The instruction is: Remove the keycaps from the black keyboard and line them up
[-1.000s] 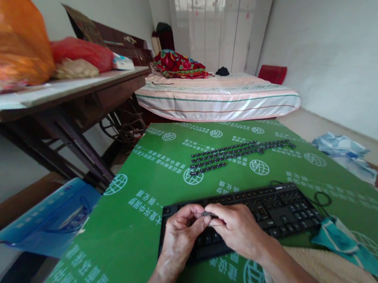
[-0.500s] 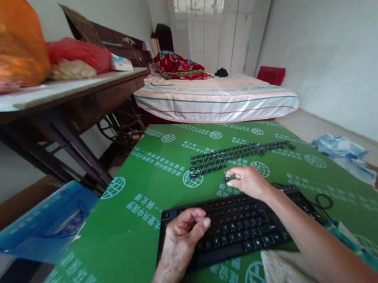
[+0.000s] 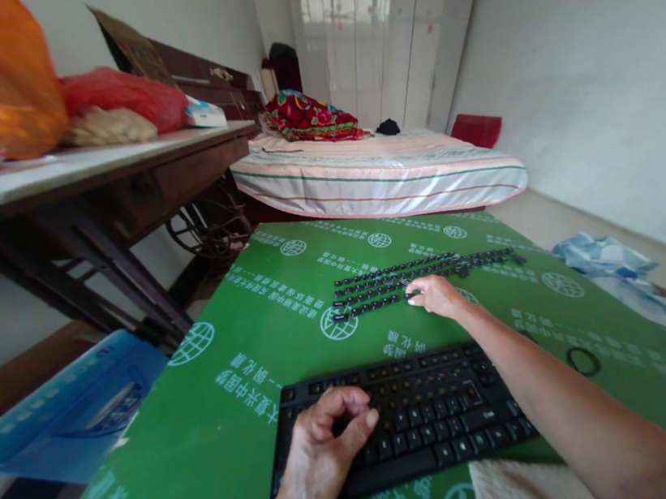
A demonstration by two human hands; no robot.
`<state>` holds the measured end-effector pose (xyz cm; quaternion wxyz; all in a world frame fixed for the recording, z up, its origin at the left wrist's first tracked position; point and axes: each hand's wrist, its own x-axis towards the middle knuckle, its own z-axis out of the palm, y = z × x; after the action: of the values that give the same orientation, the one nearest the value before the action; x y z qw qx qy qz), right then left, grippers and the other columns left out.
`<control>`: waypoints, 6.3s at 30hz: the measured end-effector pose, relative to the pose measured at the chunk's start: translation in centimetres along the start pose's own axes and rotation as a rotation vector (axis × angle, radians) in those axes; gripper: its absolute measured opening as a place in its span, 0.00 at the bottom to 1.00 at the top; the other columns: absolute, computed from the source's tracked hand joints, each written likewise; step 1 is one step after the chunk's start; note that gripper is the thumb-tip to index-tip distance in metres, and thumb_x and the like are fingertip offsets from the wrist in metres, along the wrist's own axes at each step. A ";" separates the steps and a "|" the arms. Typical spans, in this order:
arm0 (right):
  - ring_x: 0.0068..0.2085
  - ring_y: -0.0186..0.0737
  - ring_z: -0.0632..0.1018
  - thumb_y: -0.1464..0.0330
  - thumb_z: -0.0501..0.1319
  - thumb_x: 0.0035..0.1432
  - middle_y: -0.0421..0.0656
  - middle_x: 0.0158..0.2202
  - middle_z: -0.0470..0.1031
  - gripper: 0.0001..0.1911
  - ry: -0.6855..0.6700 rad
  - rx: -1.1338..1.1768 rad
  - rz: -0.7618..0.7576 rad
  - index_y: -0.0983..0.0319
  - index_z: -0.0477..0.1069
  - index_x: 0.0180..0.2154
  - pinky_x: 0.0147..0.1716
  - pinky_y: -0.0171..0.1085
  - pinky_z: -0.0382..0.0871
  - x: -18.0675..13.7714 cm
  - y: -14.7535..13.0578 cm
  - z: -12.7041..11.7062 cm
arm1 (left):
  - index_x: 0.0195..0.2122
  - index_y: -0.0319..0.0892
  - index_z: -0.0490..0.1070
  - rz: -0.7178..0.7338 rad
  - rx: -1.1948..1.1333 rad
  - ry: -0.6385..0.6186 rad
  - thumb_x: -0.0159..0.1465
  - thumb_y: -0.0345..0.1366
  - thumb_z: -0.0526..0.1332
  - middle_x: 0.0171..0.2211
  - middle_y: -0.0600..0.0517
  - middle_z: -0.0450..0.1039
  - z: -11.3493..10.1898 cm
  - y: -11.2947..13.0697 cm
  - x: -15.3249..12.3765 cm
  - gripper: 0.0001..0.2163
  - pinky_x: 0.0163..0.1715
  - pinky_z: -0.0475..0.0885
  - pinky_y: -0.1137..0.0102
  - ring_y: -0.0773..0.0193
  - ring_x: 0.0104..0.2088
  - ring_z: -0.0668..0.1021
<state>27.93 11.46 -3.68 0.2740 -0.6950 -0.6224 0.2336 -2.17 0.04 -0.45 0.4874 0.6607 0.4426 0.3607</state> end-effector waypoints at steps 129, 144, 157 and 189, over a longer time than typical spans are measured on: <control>0.20 0.27 0.65 0.58 0.62 0.52 0.37 0.19 0.70 0.17 -0.250 0.166 -0.552 0.64 0.72 0.21 0.22 0.28 0.57 -13.8 -11.0 1.0 | 0.29 0.40 0.73 0.096 0.118 -0.059 0.55 0.33 0.61 0.26 0.53 0.74 0.9 1.2 -0.2 0.04 0.33 0.69 0.72 0.64 0.30 0.75; 0.20 0.32 0.68 0.66 0.59 0.49 0.36 0.17 0.68 0.08 0.077 0.019 -0.162 0.59 0.68 0.20 0.20 0.30 0.56 -17.1 -11.0 3.5 | 0.34 0.41 0.75 0.234 0.400 -0.115 0.54 0.30 0.61 0.30 0.51 0.76 1.3 1.6 -0.3 0.07 0.37 0.69 0.69 0.62 0.34 0.75; 0.23 0.37 0.72 0.71 0.56 0.48 0.39 0.20 0.70 0.01 0.193 -0.119 -0.058 0.59 0.64 0.26 0.24 0.32 0.56 -17.4 -11.8 4.7 | 0.29 0.41 0.74 0.241 0.855 -0.217 0.52 0.27 0.58 0.29 0.48 0.73 2.7 4.0 0.2 0.07 0.36 0.67 0.68 0.57 0.36 0.71; 0.19 0.31 0.59 0.73 0.52 0.42 0.32 0.16 0.53 0.08 0.332 0.205 -0.115 0.58 0.52 0.20 0.21 0.31 0.53 -17.5 -10.6 5.8 | 0.30 0.43 0.76 0.312 0.594 -0.118 0.53 0.27 0.60 0.34 0.50 0.73 3.6 2.1 0.3 0.06 0.40 0.67 0.67 0.59 0.40 0.69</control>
<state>14.24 -4.60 -1.17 0.4550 -0.6557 -0.5805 0.1617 1.69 -1.18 0.64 0.2372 0.8532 0.3932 0.2473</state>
